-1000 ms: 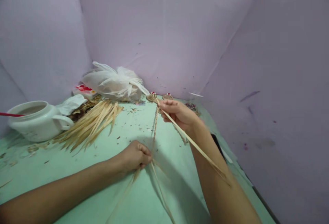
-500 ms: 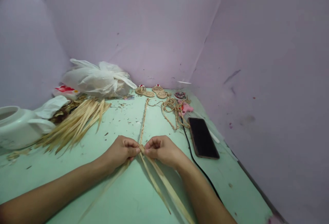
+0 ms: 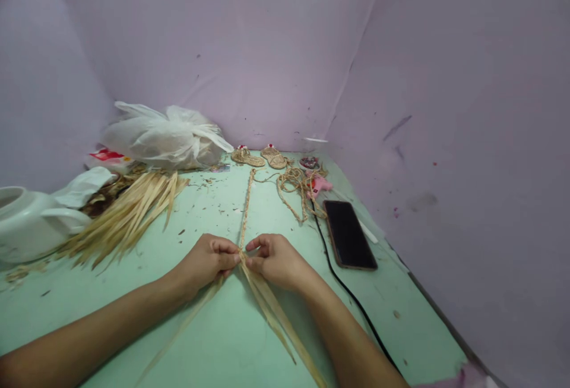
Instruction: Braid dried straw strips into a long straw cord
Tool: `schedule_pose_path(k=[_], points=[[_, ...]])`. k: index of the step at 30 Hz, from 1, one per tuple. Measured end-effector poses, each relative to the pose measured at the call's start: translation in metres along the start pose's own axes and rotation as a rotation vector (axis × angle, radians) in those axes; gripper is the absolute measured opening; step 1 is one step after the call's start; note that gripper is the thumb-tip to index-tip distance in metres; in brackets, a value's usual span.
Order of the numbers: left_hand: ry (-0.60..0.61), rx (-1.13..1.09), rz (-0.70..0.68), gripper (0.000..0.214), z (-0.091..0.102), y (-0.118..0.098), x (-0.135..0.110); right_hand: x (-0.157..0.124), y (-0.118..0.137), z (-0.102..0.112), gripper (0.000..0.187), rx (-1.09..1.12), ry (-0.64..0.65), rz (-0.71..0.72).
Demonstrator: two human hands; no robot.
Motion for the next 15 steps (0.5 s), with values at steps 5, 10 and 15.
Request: schedule_pose_path(k=[5, 10, 15], points=[[0.043, 0.007, 0.013, 0.018, -0.006, -0.003, -0.002, -0.001, -0.001, 0.007, 0.010, -0.132, -0.075, -0.039], [0.100, 0.053, 0.028, 0.022, -0.009, -0.001, -0.003, -0.001, -0.003, 0.014, 0.012, -0.225, -0.143, -0.082], [0.007, 0.183, -0.009, 0.015, -0.003, 0.000, -0.001, -0.007, -0.003, 0.016, 0.012, -0.394, -0.192, -0.157]])
Point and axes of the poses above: each hand's wrist, its own x-axis towards the middle knuckle, its own z-axis out of the back of the hand, y = z × x, the point moved 9 cm from there along x, towards the middle knuckle, and after that the axes turned 15 degrees about -x, right-handed, at the moved point
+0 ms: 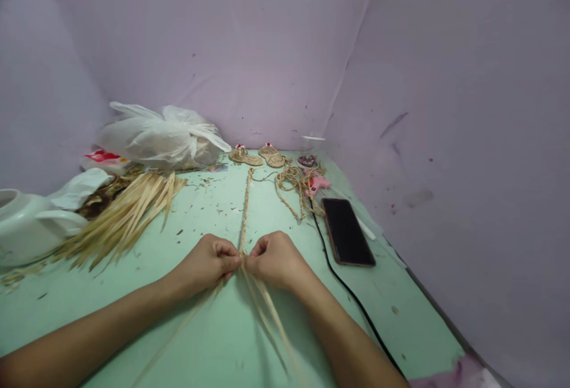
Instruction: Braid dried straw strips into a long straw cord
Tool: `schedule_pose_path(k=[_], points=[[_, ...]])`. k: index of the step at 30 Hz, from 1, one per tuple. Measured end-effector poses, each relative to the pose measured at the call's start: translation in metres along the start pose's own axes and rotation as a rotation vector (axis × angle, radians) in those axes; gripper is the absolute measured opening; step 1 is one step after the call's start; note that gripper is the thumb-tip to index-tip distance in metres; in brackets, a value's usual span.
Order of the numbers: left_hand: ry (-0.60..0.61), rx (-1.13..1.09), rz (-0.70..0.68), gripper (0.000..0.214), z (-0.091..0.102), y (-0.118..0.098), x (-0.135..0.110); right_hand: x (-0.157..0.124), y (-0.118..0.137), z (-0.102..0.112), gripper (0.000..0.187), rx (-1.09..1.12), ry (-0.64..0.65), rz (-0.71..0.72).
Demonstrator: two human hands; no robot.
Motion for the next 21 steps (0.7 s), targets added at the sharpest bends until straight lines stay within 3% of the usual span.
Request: schedule_pose_path(k=[3, 6, 10, 13, 16, 21], points=[[-0.070, 0.077, 0.015, 0.014, 0.002, 0.004, 0.000, -0.009, 0.011, 0.004, 0.012, -0.167, -0.110, 0.026], [-0.046, 0.052, 0.005, 0.014, -0.002, 0.007, 0.002, -0.019, 0.028, 0.005, 0.011, -0.331, -0.230, 0.085], [-0.033, -0.030, 0.078, 0.017, -0.002, 0.015, 0.003, -0.026, 0.040, -0.002, 0.014, -0.412, -0.257, 0.133], [-0.041, -0.033, 0.092, 0.019, 0.001, 0.012, 0.002, -0.027, 0.041, -0.010, 0.021, -0.260, -0.159, 0.227], [0.004, -0.049, 0.088, 0.018, -0.001, 0.005, -0.001, -0.024, 0.034, -0.021, 0.024, 0.031, 0.061, 0.297], [0.067, -0.138, 0.122, 0.009, -0.003, -0.006, -0.003, -0.018, 0.018, -0.020, 0.026, 0.420, 0.279, 0.172]])
Point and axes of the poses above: each hand's wrist, its own x-axis towards the middle knuckle, its own z-axis out of the back of the hand, y = z × x, the point moved 9 cm from there along x, towards the middle knuckle, and after that the axes turned 15 degrees about -x, right-handed, at the moved point
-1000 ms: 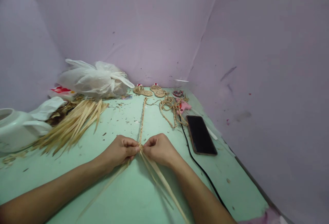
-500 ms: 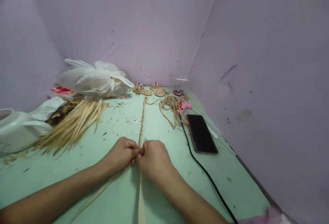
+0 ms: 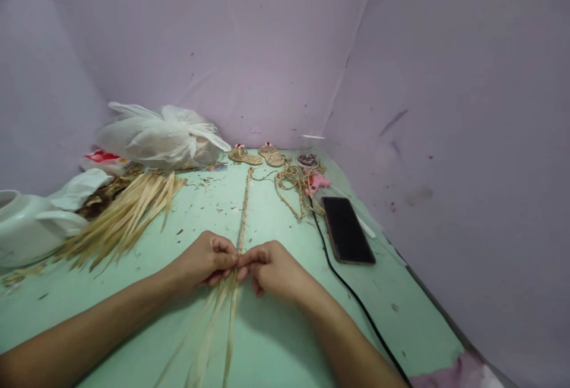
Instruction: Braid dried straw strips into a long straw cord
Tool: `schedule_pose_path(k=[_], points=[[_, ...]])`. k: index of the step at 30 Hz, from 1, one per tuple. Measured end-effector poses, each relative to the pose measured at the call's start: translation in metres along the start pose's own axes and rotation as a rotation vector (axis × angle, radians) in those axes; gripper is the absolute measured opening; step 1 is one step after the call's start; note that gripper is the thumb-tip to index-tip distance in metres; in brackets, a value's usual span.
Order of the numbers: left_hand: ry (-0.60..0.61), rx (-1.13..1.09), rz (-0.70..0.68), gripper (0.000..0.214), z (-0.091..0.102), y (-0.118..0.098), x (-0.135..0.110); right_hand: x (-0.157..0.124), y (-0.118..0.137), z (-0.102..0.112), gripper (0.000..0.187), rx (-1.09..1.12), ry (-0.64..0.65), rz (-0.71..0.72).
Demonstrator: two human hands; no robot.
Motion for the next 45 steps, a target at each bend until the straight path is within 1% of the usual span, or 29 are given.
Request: schedule_pose_path(k=[2, 5, 7, 10, 13, 15, 17, 19, 20, 21, 24, 26, 29, 31, 34, 37, 39, 45], points=[[0.033, 0.006, -0.022, 0.008, 0.000, -0.005, 0.000, -0.002, 0.001, 0.005, 0.028, 0.062, 0.006, -0.024], [0.080, 0.038, -0.087, 0.012, -0.001, -0.010, 0.001, -0.003, 0.002, 0.009, 0.031, 0.047, -0.012, -0.048], [0.057, 0.055, -0.105, 0.011, 0.001, -0.009, 0.002, -0.002, 0.001, 0.010, 0.032, 0.012, -0.017, -0.045], [0.013, 0.045, -0.099, 0.009, 0.003, -0.006, 0.003, 0.002, 0.000, 0.012, 0.030, 0.008, -0.079, -0.022], [-0.002, 0.013, -0.076, 0.009, 0.000, -0.005, 0.003, 0.005, -0.004, 0.014, 0.023, 0.073, -0.135, -0.040], [-0.037, -0.008, -0.055, 0.007, 0.001, -0.005, 0.003, 0.006, -0.007, 0.015, 0.018, 0.106, -0.157, -0.070], [-0.065, -0.034, -0.040, 0.003, 0.003, -0.005, 0.003, 0.005, -0.007, 0.021, 0.013, 0.146, -0.216, -0.082], [-0.067, -0.061, -0.038, 0.003, 0.003, -0.006, 0.003, 0.004, -0.005, 0.025, 0.010, 0.260, -0.261, -0.068], [-0.060, -0.075, -0.040, 0.003, 0.003, -0.006, 0.003, 0.004, -0.003, 0.024, 0.012, 0.341, -0.249, -0.057], [-0.053, -0.086, -0.042, 0.004, 0.003, -0.007, 0.002, 0.004, -0.001, 0.020, 0.016, 0.424, -0.208, -0.048], [-0.032, -0.112, -0.047, 0.005, 0.001, -0.007, 0.002, 0.003, 0.007, 0.003, 0.033, 0.575, -0.046, -0.041], [-0.022, -0.127, -0.049, 0.007, 0.001, -0.007, 0.002, 0.002, 0.010, -0.003, 0.040, 0.583, 0.004, -0.030], [-0.020, -0.118, -0.042, 0.007, 0.001, -0.007, 0.002, 0.003, 0.009, -0.007, 0.041, 0.507, 0.046, -0.013], [-0.016, -0.097, -0.027, 0.006, 0.001, -0.006, 0.002, 0.005, 0.005, -0.008, 0.040, 0.443, 0.051, -0.018], [-0.009, -0.077, -0.012, 0.006, 0.002, -0.005, 0.003, 0.007, 0.001, -0.003, 0.040, 0.383, 0.003, -0.027], [-0.004, -0.064, -0.011, 0.006, 0.001, -0.007, 0.003, 0.008, 0.002, 0.001, 0.040, 0.349, -0.034, -0.016], [-0.008, -0.051, -0.014, 0.006, 0.001, -0.009, 0.003, 0.008, 0.003, 0.003, 0.040, 0.370, -0.040, -0.017], [-0.006, -0.034, -0.001, 0.004, 0.000, -0.010, 0.004, 0.007, 0.005, 0.000, 0.042, 0.462, -0.002, -0.016]])
Point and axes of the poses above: each hand's wrist, its own x-axis towards the middle knuckle, its own z-axis out of the back of the hand, y = z × x, the point moved 9 cm from there along x, towards the middle knuckle, and after that the axes turned 15 degrees about -x, right-handed, at the moved point
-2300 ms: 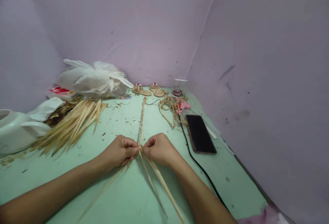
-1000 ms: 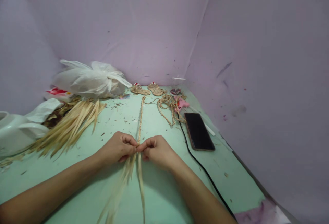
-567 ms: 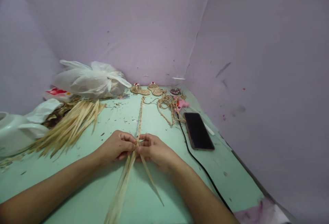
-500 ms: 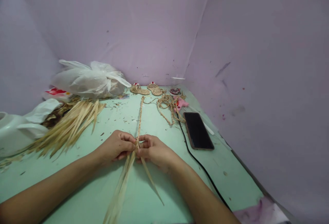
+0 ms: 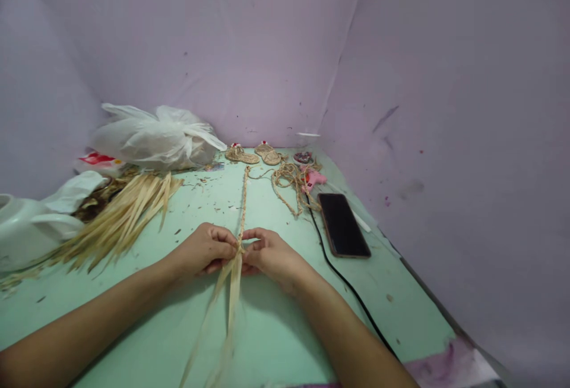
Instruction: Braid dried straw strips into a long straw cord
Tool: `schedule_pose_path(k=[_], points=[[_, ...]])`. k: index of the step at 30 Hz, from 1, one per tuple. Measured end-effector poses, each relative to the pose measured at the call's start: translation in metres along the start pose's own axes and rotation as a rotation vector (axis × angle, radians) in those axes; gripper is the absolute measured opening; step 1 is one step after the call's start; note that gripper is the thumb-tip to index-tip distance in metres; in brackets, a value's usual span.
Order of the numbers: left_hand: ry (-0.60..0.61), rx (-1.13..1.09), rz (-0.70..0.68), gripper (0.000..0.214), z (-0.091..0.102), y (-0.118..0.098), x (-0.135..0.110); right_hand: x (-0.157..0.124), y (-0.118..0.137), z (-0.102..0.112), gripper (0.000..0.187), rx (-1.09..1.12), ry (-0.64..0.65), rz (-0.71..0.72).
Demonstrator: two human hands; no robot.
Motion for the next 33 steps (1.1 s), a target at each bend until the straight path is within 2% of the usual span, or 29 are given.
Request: schedule_pose_path(k=[4, 8, 19, 23, 30, 33], points=[[0.031, -0.018, -0.007, 0.006, -0.001, 0.001, 0.000, -0.002, 0.001, -0.010, 0.039, 0.117, 0.095, -0.010], [0.045, -0.007, -0.010, 0.009, 0.001, 0.002, 0.000, -0.002, -0.001, -0.014, 0.039, 0.111, 0.135, -0.018], [0.059, 0.040, 0.035, 0.015, 0.005, 0.007, 0.006, 0.000, -0.001, -0.002, 0.036, -0.129, 0.016, -0.002], [0.050, 0.039, 0.034, 0.013, 0.006, 0.006, 0.003, 0.000, -0.004, -0.009, 0.038, -0.090, 0.049, -0.041], [0.105, 0.047, -0.025, 0.019, 0.000, -0.002, -0.003, 0.000, -0.002, 0.000, 0.043, -0.049, -0.041, -0.033], [0.069, 0.026, -0.044, 0.020, 0.003, -0.003, -0.003, -0.002, 0.006, 0.005, 0.044, -0.132, -0.079, 0.044]])
Point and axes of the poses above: each hand's wrist, its own x-axis towards the middle knuckle, its own z-axis out of the back of the hand, y = z × x, the point moved 9 cm from there along x, towards the middle knuckle, and after that the axes turned 15 degrees about -x, right-handed, at the moved point
